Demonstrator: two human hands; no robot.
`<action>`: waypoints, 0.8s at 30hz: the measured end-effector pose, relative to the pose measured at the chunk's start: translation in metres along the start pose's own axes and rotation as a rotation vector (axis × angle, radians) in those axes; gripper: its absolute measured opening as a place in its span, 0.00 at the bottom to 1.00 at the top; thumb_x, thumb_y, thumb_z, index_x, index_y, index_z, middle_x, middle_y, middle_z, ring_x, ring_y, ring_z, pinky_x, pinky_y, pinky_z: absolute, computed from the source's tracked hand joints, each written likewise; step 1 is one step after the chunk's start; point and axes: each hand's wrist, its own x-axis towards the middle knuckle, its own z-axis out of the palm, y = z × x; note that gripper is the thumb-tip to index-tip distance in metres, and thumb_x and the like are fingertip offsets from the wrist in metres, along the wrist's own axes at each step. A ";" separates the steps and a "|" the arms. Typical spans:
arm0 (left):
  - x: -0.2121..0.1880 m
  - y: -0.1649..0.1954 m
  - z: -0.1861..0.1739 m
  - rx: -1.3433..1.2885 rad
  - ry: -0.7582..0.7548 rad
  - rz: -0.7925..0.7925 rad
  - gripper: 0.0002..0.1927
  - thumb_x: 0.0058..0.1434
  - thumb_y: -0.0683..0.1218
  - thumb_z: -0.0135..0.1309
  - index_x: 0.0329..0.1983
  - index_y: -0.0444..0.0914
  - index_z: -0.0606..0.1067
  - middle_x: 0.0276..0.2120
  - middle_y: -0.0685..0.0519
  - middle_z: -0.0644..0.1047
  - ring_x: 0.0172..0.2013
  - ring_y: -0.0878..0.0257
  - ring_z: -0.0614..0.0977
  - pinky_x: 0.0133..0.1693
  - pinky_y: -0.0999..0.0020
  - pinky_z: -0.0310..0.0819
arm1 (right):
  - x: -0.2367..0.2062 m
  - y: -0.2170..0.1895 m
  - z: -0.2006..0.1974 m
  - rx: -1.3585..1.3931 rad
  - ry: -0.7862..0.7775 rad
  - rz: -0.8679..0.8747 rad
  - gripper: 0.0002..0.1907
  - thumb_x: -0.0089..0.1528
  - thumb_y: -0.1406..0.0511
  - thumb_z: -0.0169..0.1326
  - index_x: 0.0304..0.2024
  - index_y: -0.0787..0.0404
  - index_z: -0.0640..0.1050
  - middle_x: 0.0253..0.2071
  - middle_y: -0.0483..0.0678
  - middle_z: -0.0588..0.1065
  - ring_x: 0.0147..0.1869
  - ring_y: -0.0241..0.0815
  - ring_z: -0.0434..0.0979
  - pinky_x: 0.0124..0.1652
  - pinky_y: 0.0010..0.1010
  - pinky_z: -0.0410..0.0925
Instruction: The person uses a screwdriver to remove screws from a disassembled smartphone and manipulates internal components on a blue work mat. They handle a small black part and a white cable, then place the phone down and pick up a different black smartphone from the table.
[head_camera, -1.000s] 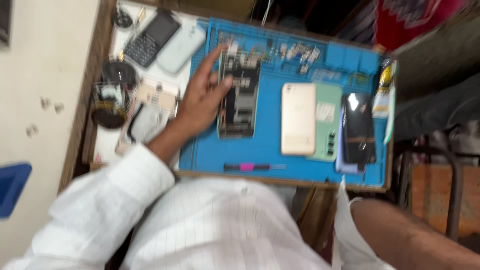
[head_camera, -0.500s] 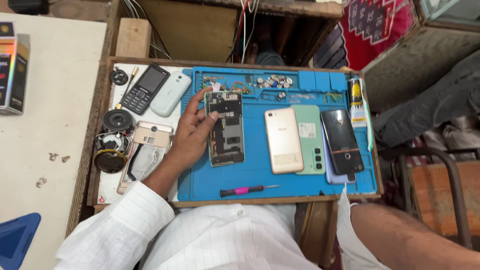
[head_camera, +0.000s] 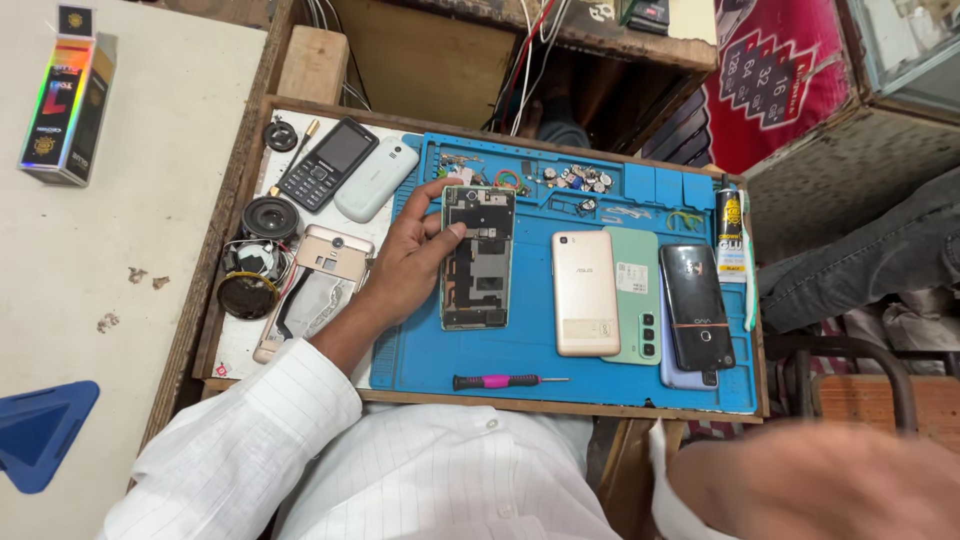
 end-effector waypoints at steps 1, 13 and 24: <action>0.001 0.000 0.000 -0.016 0.005 -0.009 0.25 0.71 0.39 0.45 0.71 0.40 0.58 0.48 0.47 0.82 0.46 0.66 0.82 0.49 0.70 0.79 | -0.012 0.002 0.001 -0.040 -0.011 0.103 0.26 0.63 0.71 0.63 0.61 0.69 0.70 0.55 0.55 0.75 0.57 0.46 0.81 0.57 0.36 0.77; -0.004 0.004 0.006 0.153 -0.019 0.035 0.22 0.72 0.39 0.46 0.68 0.36 0.61 0.45 0.47 0.83 0.45 0.68 0.83 0.46 0.73 0.78 | -0.141 0.089 -0.029 0.003 -0.348 0.997 0.15 0.73 0.66 0.50 0.59 0.69 0.76 0.43 0.55 0.82 0.49 0.45 0.85 0.51 0.32 0.78; -0.003 0.003 0.007 0.109 -0.020 0.051 0.17 0.72 0.40 0.48 0.63 0.36 0.62 0.39 0.48 0.83 0.39 0.70 0.84 0.41 0.74 0.80 | -0.123 0.105 -0.007 -0.181 -0.408 0.788 0.13 0.72 0.65 0.54 0.55 0.67 0.79 0.45 0.55 0.81 0.48 0.41 0.83 0.48 0.30 0.76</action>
